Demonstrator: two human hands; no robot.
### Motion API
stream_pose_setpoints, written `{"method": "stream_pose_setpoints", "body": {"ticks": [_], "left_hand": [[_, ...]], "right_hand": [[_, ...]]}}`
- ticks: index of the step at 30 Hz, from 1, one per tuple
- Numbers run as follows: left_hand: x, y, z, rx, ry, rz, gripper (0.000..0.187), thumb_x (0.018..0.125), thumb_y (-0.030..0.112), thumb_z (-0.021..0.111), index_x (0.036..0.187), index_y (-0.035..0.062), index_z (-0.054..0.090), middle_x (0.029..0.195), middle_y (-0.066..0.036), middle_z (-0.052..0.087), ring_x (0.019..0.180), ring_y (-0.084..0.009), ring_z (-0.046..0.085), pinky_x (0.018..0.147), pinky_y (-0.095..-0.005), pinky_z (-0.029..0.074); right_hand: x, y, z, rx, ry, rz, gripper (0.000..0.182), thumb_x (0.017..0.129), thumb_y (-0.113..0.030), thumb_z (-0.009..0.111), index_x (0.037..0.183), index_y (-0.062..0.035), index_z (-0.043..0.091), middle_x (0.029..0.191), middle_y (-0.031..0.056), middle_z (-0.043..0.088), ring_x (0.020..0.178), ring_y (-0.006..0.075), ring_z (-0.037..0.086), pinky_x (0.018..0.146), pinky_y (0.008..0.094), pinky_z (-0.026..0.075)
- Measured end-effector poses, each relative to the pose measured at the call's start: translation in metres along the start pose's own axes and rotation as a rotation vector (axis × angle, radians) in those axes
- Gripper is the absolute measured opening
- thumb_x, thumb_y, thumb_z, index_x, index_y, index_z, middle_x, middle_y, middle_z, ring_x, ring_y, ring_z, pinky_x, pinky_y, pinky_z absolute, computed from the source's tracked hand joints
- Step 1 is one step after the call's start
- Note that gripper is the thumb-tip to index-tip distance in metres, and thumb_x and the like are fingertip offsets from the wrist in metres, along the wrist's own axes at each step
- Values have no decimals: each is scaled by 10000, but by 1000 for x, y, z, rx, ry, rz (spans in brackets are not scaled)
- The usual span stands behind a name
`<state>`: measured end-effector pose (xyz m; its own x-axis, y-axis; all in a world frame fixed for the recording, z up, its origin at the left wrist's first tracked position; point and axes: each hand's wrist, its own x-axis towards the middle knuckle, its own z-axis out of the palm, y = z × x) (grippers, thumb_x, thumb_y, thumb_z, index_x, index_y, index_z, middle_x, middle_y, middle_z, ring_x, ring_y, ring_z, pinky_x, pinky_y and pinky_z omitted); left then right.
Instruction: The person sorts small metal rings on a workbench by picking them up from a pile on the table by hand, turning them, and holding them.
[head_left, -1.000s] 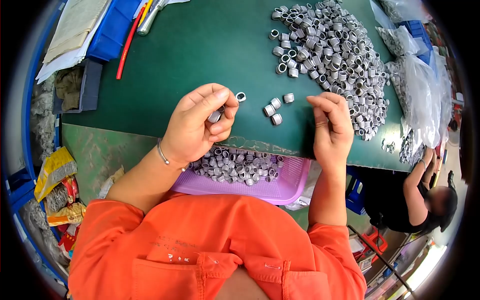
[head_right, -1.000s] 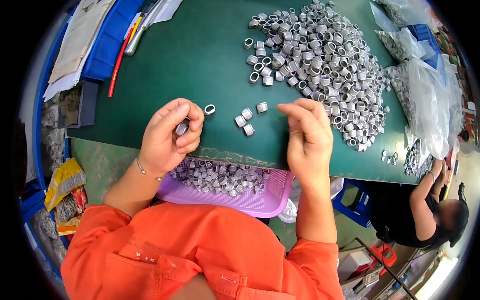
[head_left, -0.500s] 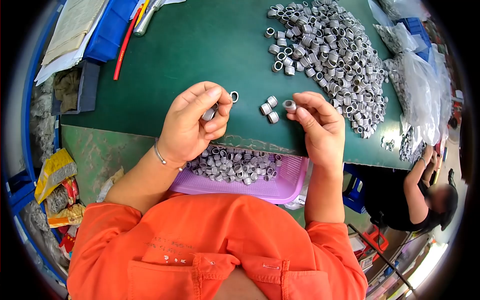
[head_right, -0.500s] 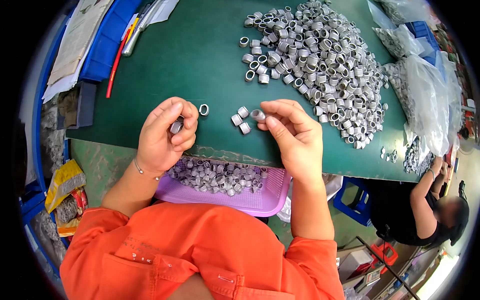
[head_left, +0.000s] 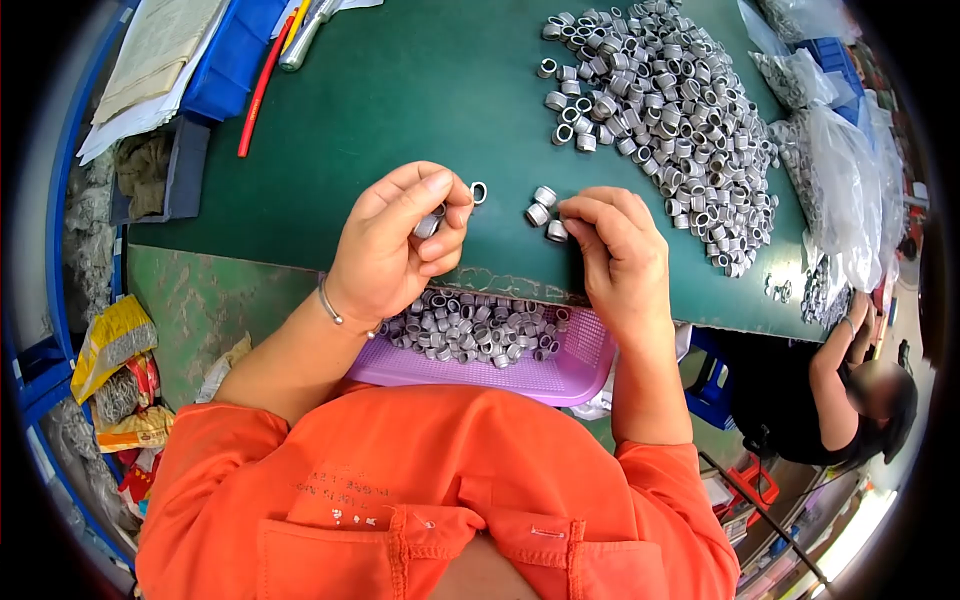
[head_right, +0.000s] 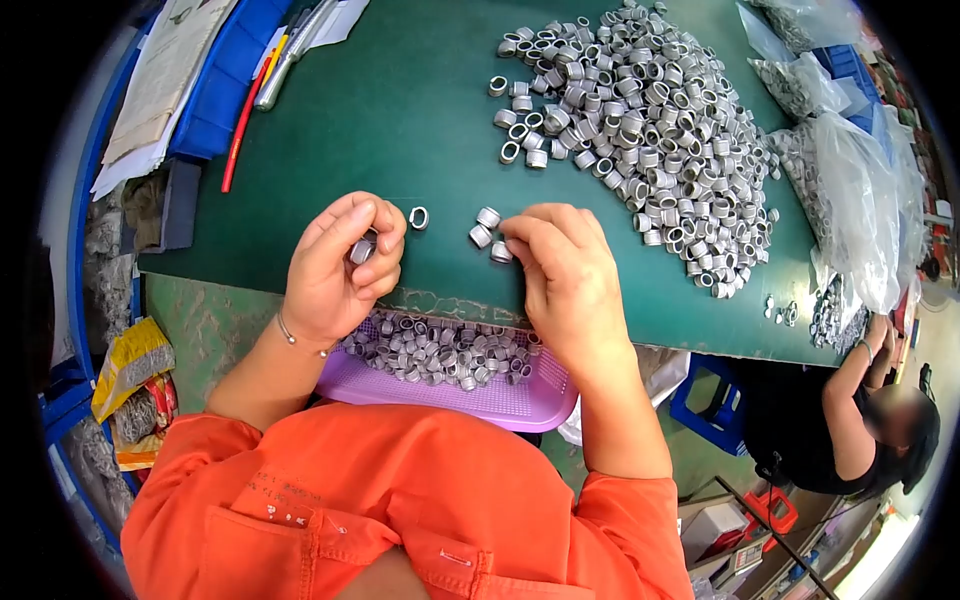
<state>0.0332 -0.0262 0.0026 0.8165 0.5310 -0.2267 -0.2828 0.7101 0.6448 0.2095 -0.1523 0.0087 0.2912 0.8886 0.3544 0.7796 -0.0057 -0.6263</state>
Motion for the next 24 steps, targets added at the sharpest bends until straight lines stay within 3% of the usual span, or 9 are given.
{"method": "stream_pose_setpoints", "body": {"ticks": [6, 7, 8, 10, 12, 15, 23, 24], "left_hand": [[-1, -1, -1, -1, 0, 6, 223, 963, 162, 379, 878, 14, 522, 797, -64, 477, 487, -42, 343, 403, -168, 286], [0, 0, 0, -2, 6, 2, 221, 962, 164, 383, 876, 14, 521, 796, -64, 477, 486, -43, 344, 401, -169, 285], [0, 0, -1, -1, 2, 8, 221, 962, 164, 383, 876, 14, 521, 796, -64, 477, 486, -43, 344, 401, -169, 285], [0, 0, -1, -3, 2, 1, 218, 959, 167, 391, 869, 15, 518, 794, -65, 478, 482, -44, 345, 396, -171, 282], [0, 0, 0, -3, 7, -1, 215, 958, 167, 394, 865, 16, 517, 793, -66, 477, 481, -44, 343, 393, -171, 280], [-1, 0, 0, 7, 14, 6, 216, 960, 169, 392, 867, 20, 518, 789, -61, 471, 483, -42, 343, 394, -167, 279], [-1, 0, 0, 11, 6, 16, 216, 962, 172, 386, 872, 24, 516, 792, -57, 467, 488, -37, 340, 396, -165, 276], [-1, 0, 0, 12, 0, 19, 217, 962, 171, 386, 871, 22, 514, 792, -58, 467, 487, -37, 339, 396, -165, 276]], "right_hand": [[-7, -1, -2, 1, 100, 55, 173, 731, 82, 596, 878, -7, 615, 870, 125, 610, 772, 293, 588, 678, 328, 474], [-8, -5, -7, 136, 104, 245, 141, 776, 84, 572, 880, 4, 624, 877, 112, 641, 759, 234, 625, 643, 284, 495], [-10, -8, -8, 552, 146, 515, 126, 819, 75, 551, 915, 32, 620, 886, 117, 653, 747, 171, 631, 626, 245, 505], [-11, -2, -16, 1026, 158, 684, 131, 836, 76, 538, 952, 60, 598, 896, 150, 649, 747, 147, 627, 626, 229, 515], [-14, 7, -18, 1382, 125, 708, 128, 830, 62, 559, 957, 51, 579, 911, 191, 637, 714, 168, 629, 579, 233, 518], [-18, 9, -18, 1559, 98, 706, 118, 831, 48, 568, 948, 38, 577, 903, 188, 632, 700, 168, 623, 574, 239, 524], [-23, 7, -15, 1632, 116, 671, 113, 821, 77, 559, 927, 37, 569, 933, 187, 612, 724, 190, 623, 592, 262, 529], [-25, 4, -14, 1502, 122, 531, 93, 813, 88, 560, 883, 30, 580, 941, 181, 604, 739, 207, 625, 618, 276, 532]]}}
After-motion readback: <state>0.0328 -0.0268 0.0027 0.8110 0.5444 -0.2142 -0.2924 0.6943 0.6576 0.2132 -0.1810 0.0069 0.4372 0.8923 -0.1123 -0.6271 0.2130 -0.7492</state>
